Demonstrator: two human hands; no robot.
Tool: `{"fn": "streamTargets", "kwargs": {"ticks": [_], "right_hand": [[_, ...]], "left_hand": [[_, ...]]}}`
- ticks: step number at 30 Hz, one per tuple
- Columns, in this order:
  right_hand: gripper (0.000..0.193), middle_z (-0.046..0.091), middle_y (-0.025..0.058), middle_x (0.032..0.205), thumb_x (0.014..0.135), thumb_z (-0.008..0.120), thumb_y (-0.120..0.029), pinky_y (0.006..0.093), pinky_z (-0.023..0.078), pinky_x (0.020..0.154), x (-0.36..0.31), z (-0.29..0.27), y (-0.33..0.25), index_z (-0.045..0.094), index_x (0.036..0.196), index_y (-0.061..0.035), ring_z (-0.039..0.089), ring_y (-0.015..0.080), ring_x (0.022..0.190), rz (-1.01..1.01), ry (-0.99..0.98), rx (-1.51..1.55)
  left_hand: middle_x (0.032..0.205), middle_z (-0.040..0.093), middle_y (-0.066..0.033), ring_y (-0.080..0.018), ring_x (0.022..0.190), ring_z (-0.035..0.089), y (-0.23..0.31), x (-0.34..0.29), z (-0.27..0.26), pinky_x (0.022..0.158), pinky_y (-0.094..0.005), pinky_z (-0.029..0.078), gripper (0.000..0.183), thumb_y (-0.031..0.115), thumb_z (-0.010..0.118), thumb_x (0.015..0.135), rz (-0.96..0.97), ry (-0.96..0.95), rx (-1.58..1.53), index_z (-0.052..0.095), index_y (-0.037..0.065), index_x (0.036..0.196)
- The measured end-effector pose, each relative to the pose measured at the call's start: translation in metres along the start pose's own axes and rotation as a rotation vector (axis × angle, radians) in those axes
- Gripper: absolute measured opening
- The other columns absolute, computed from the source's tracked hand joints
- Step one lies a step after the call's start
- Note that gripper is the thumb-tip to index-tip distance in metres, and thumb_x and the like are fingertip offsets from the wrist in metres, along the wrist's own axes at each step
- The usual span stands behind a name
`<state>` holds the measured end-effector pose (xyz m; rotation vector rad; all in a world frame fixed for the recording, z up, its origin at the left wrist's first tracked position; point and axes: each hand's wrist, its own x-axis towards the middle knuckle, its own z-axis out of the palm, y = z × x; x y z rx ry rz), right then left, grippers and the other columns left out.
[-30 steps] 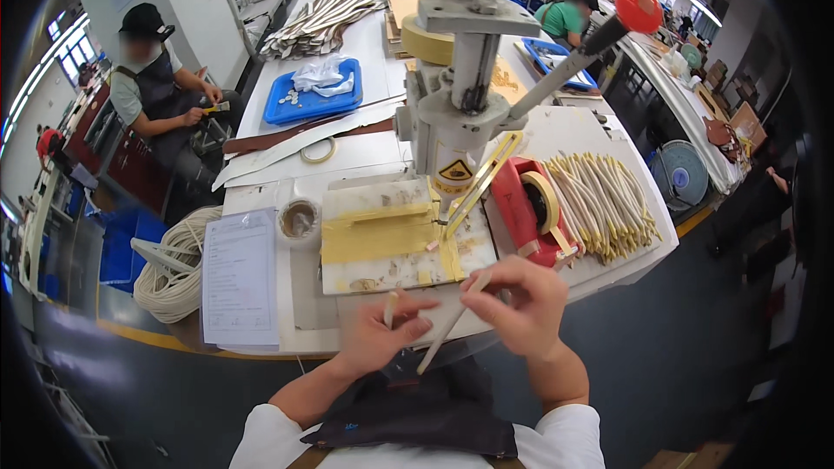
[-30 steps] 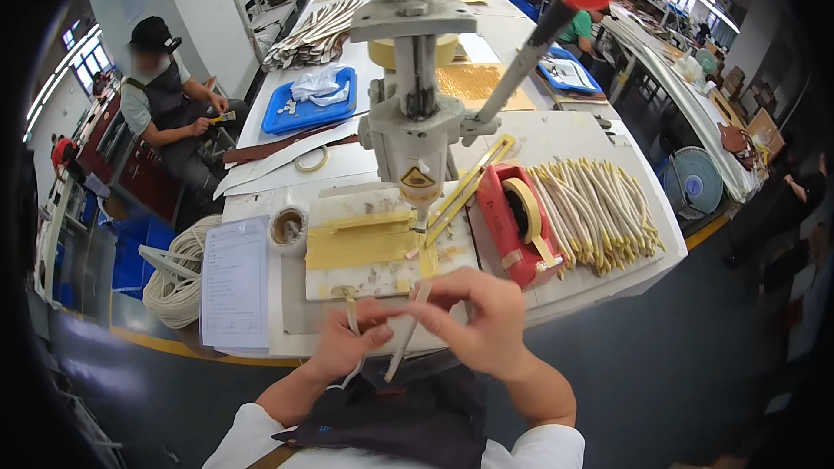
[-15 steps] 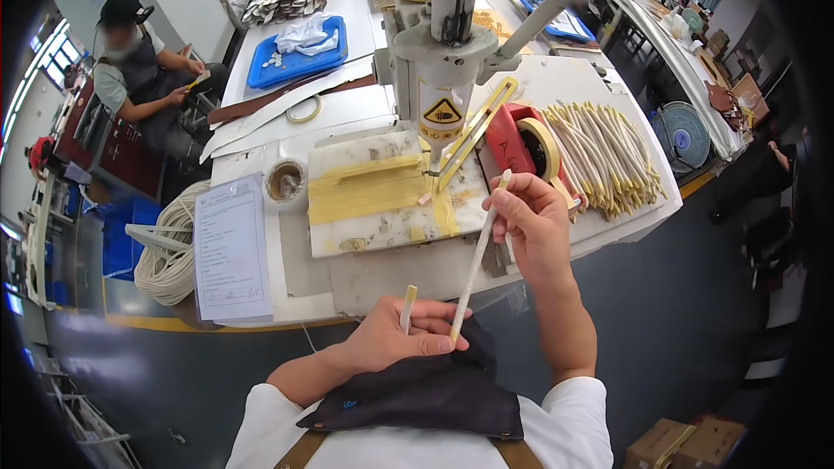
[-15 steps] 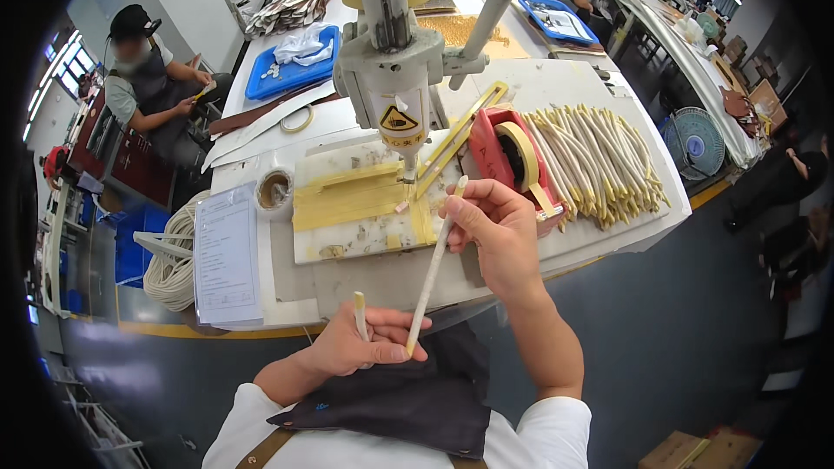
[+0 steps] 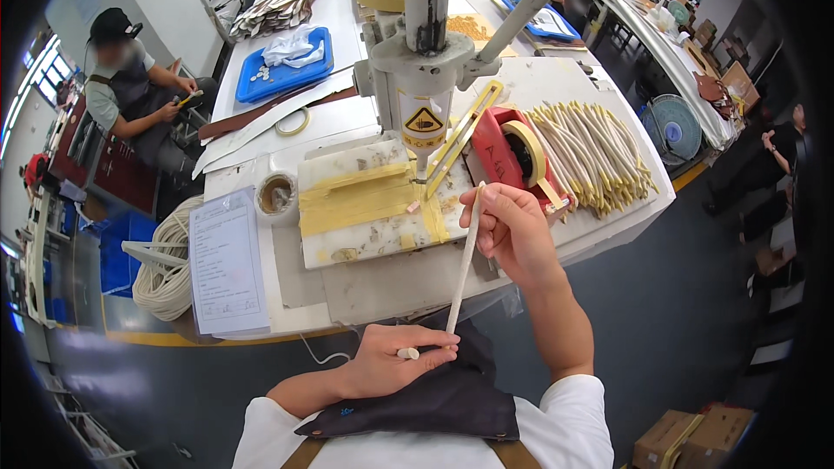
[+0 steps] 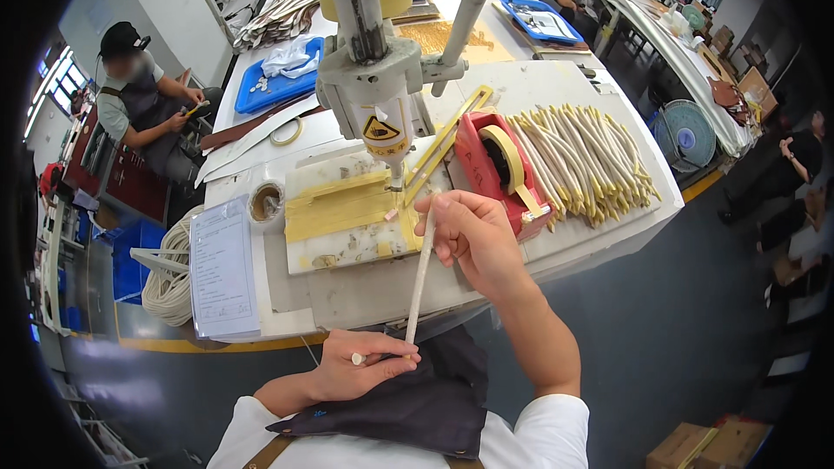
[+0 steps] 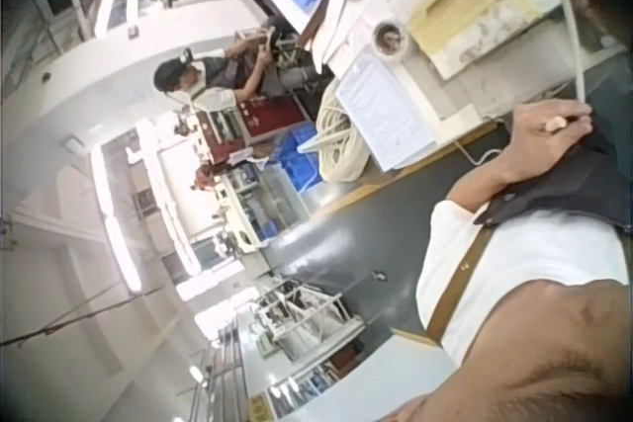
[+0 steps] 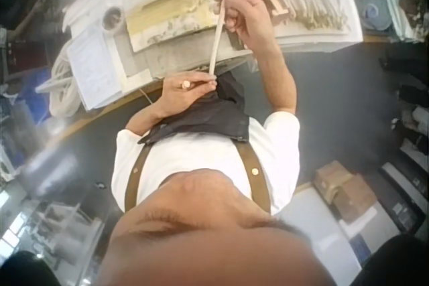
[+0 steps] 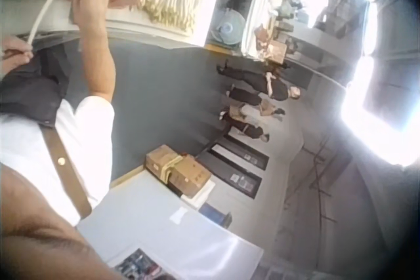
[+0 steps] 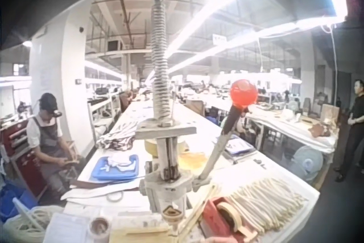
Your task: The person repeatedly inserts a white cord into a yellow plastic sleeve using a manual press machine. They align the cord under the press, activate the machine to secure the sleeve, and then place the finished unit on a growing pile on the table.
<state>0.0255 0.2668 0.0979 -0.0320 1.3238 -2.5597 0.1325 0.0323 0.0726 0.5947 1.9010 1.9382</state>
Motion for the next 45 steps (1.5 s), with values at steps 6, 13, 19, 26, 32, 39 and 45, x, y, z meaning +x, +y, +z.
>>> {"fn": "streamTargets", "kwargs": {"ticks": [6,13,19,26,32,39,45], "right_hand": [[0.027,0.073,0.0114,0.082,0.098,0.061,-0.02,0.0224,0.048,0.046,0.008,-0.006,-0.008,0.071,0.1,0.0053,0.059,0.0089,0.053,0.265,-0.097,0.068],[0.028,0.072,0.0113,0.078,0.098,0.062,-0.02,0.0235,0.05,0.047,0.012,-0.005,-0.008,0.073,0.096,0.0066,0.06,0.0091,0.051,0.292,-0.097,0.038],[0.029,0.074,0.0121,0.087,0.101,0.063,-0.02,0.0226,0.052,0.055,0.014,-0.005,-0.003,0.073,0.11,0.0061,0.062,0.0078,0.059,0.249,-0.167,0.025],[0.03,0.075,0.0084,0.093,0.098,0.07,-0.012,0.0242,0.054,0.066,-0.002,-0.002,0.002,0.07,0.123,0.0042,0.064,0.0083,0.073,0.158,-0.222,-0.221],[0.033,0.074,0.0056,0.093,0.1,0.067,-0.012,0.0236,0.054,0.068,-0.035,-0.005,-0.024,0.068,0.129,0.0026,0.064,0.0075,0.076,-0.024,-0.128,-0.555],[0.034,0.072,0.0056,0.079,0.092,0.074,-0.017,0.0254,0.052,0.059,0.015,-0.111,-0.172,0.071,0.117,0.0063,0.066,0.0114,0.067,-0.439,0.587,-1.104],[0.028,0.075,0.0163,0.086,0.081,0.083,-0.021,0.0368,0.055,0.069,0.058,-0.155,-0.139,0.077,0.1,-0.0013,0.072,0.0252,0.074,-0.446,0.61,-1.814]], "left_hand": [[0.103,0.078,-0.0111,-0.0196,0.089,0.077,-0.008,0.0,-0.002,0.079,-0.0284,0.061,0.022,0.007,0.08,0.089,0.105,-0.118,0.056,0.076,0.004,0.11],[0.101,0.078,-0.0127,-0.0207,0.09,0.077,-0.006,0.001,-0.002,0.08,-0.0284,0.063,0.02,0.002,0.079,0.088,0.141,-0.128,0.088,0.075,0.001,0.108],[0.099,0.078,-0.0115,-0.0171,0.088,0.077,-0.005,0.0,-0.002,0.077,-0.0253,0.062,0.02,-0.001,0.079,0.087,0.114,-0.104,0.11,0.075,-0.001,0.108],[0.093,0.079,-0.0073,-0.0039,0.06,0.059,-0.004,0.002,-0.001,0.053,-0.0182,0.043,0.024,0.004,0.083,0.085,0.11,-0.001,0.158,0.077,0.002,0.108],[0.087,0.07,-0.0044,-0.0031,0.058,0.046,-0.01,0.0,-0.003,0.055,-0.0188,0.039,0.05,0.005,0.09,0.076,0.192,0.1,0.213,0.071,0.004,0.122],[0.087,0.05,-0.0021,-0.0059,0.066,0.037,-0.033,-0.001,-0.028,0.059,-0.0244,0.037,0.038,0.016,0.047,0.108,0.145,0.299,-0.39,0.055,-0.005,0.139],[0.094,0.065,-0.0094,-0.0101,0.071,0.056,-0.038,0.015,-0.044,0.064,-0.025,0.049,0.032,0.008,0.054,0.105,0.014,0.472,-0.243,0.059,-0.007,0.133]]}}
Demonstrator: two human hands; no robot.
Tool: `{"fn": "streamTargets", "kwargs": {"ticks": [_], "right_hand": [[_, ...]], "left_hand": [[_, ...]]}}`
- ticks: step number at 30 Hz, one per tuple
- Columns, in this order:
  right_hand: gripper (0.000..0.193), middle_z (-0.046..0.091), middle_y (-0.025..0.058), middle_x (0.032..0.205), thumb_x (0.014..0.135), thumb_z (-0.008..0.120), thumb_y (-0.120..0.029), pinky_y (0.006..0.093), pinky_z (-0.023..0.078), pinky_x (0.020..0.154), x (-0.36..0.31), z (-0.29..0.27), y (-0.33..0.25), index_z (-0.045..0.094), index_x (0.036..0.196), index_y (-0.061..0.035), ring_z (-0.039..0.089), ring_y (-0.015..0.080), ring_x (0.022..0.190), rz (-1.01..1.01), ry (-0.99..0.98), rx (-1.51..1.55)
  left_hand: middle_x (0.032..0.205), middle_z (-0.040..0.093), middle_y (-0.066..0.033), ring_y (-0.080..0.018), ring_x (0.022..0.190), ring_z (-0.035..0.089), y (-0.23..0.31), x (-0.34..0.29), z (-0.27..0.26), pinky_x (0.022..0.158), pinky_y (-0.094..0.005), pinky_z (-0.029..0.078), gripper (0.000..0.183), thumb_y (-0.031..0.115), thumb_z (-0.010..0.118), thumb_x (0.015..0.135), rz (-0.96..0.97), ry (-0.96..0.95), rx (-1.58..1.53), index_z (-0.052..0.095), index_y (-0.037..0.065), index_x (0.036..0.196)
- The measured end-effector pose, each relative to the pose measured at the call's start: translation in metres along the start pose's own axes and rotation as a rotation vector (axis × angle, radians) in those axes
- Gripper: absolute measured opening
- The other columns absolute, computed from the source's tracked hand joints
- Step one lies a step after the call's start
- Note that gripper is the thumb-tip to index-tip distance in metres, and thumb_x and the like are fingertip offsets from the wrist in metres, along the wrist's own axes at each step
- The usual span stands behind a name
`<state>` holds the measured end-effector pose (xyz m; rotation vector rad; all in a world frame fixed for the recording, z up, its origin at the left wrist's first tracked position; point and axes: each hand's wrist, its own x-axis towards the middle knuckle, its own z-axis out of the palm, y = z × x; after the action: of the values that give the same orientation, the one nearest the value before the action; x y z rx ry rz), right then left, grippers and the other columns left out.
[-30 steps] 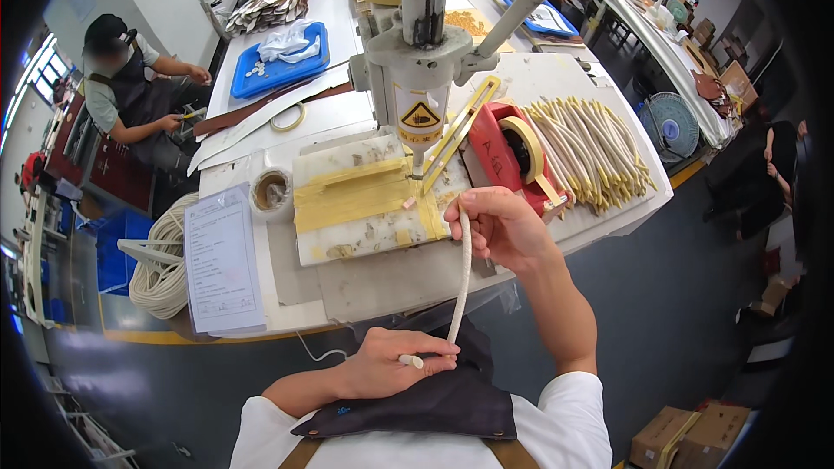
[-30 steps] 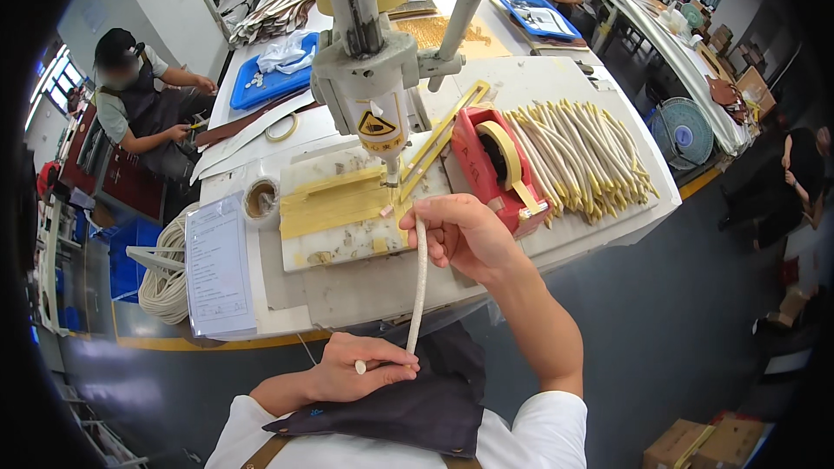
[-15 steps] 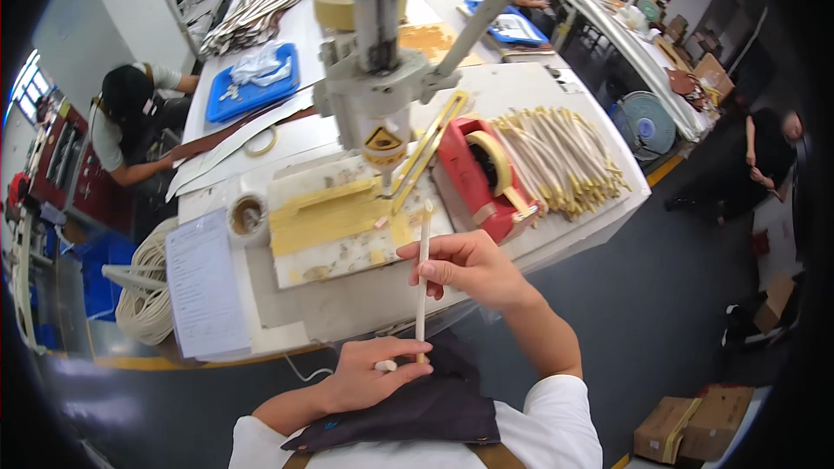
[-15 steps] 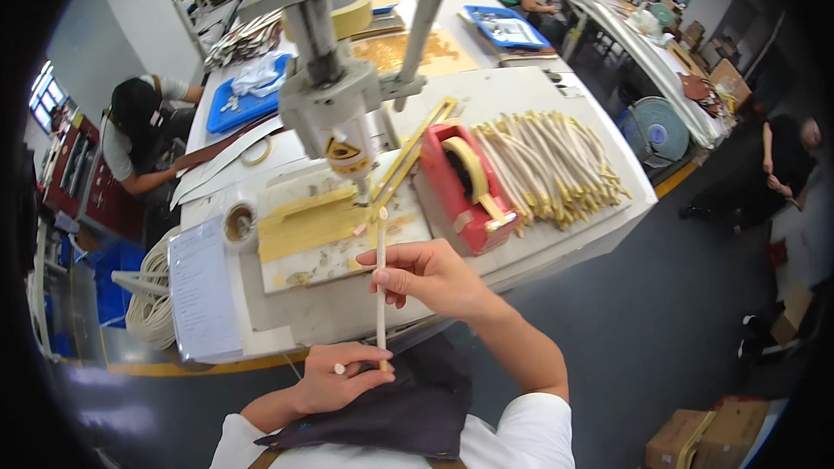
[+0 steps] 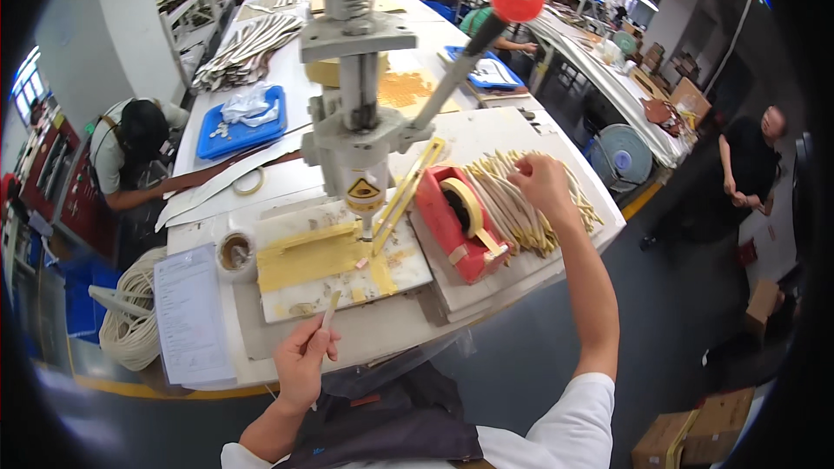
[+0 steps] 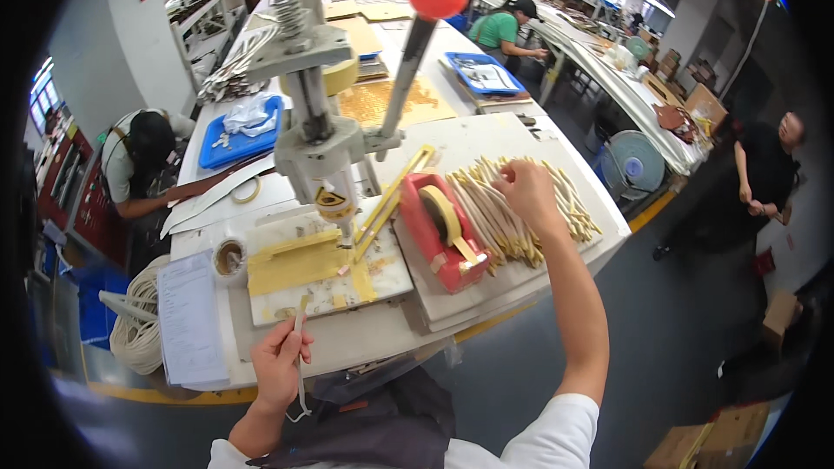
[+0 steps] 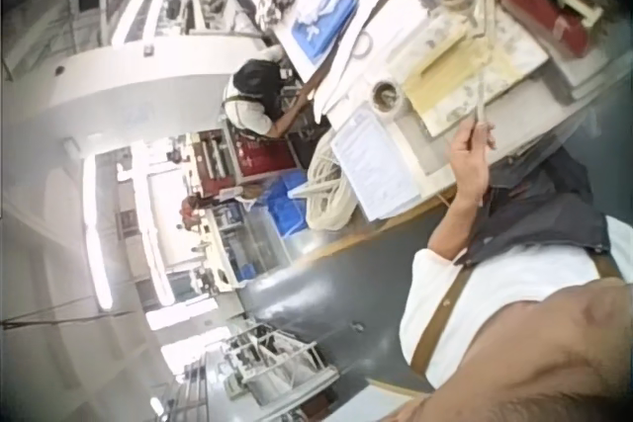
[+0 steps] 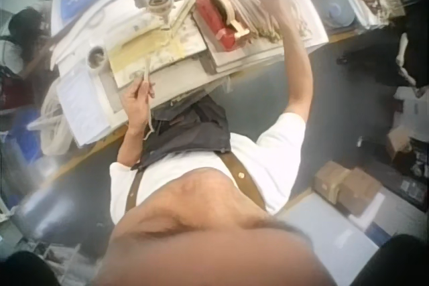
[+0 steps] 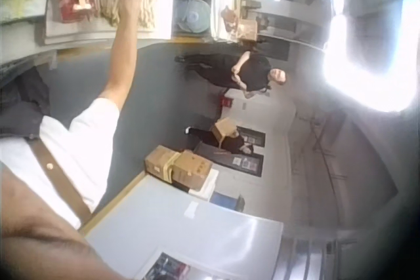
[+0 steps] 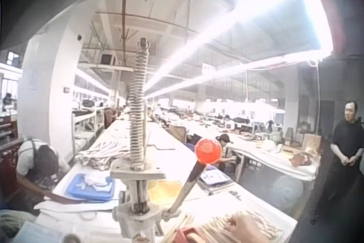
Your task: The person repeatedly inserts a white cord into a yellow plastic sleeve using a manual press machine. They align the cord under the press, activate the machine to secure the sleeve, and then place the finished unit on a growing pile on the table.
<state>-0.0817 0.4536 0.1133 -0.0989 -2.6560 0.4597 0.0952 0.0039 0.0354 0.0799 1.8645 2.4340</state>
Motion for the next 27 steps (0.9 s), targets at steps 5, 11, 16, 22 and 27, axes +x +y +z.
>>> {"fn": "streamTargets", "kwargs": {"ticks": [5,11,16,22,27], "right_hand": [[0.02,0.073,0.0139,0.094,0.083,0.08,-0.008,0.0381,0.056,0.074,-0.062,-0.021,-0.083,0.074,0.102,-0.0026,0.071,0.0294,0.082,-0.096,0.175,0.308],[0.026,0.073,0.0095,0.094,0.081,0.083,-0.009,0.0348,0.057,0.068,-0.145,0.002,-0.202,0.075,0.105,-0.0032,0.071,0.0256,0.077,-0.649,-0.456,0.735],[0.015,0.074,0.0102,0.089,0.082,0.082,-0.007,0.0339,0.057,0.067,-0.141,0.024,-0.182,0.077,0.095,-0.0023,0.071,0.0255,0.076,-0.531,-0.703,0.831],[0.01,0.075,0.0101,0.085,0.08,0.08,-0.005,0.0372,0.057,0.073,-0.135,0.059,-0.164,0.078,0.09,-0.0029,0.07,0.0288,0.079,-0.432,-0.633,0.812],[0.014,0.075,0.0072,0.086,0.078,0.081,-0.003,0.036,0.055,0.07,-0.138,0.119,-0.18,0.078,0.091,-0.0043,0.067,0.0252,0.081,-0.445,-0.264,0.721]], "left_hand": [[0.098,0.075,-0.0134,-0.0109,0.071,0.064,0.016,0.007,-0.009,0.064,-0.0244,0.055,0.025,0.005,0.066,0.099,-0.057,0.076,0.026,0.064,-0.006,0.122],[0.094,0.076,-0.0093,-0.0077,0.073,0.065,0.023,-0.003,0.007,0.066,-0.0225,0.055,0.021,0.009,0.07,0.098,-0.263,-0.123,0.078,0.067,-0.004,0.115],[0.091,0.077,-0.0074,-0.0081,0.07,0.066,0.042,-0.012,-0.021,0.065,-0.023,0.054,0.021,0.007,0.069,0.098,-0.261,-0.274,0.458,0.073,-0.001,0.116],[0.081,0.074,-0.0118,-0.0186,0.07,0.069,0.087,-0.012,-0.098,0.066,-0.0308,0.053,0.016,0.008,0.074,0.091,0.047,-0.137,0.966,0.078,0.0,0.104],[0.087,0.075,-0.0151,-0.0268,0.077,0.071,0.061,0.033,-0.121,0.068,-0.0346,0.055,0.017,0.015,0.076,0.09,0.263,0.025,1.133,0.077,-0.001,0.096]]}}
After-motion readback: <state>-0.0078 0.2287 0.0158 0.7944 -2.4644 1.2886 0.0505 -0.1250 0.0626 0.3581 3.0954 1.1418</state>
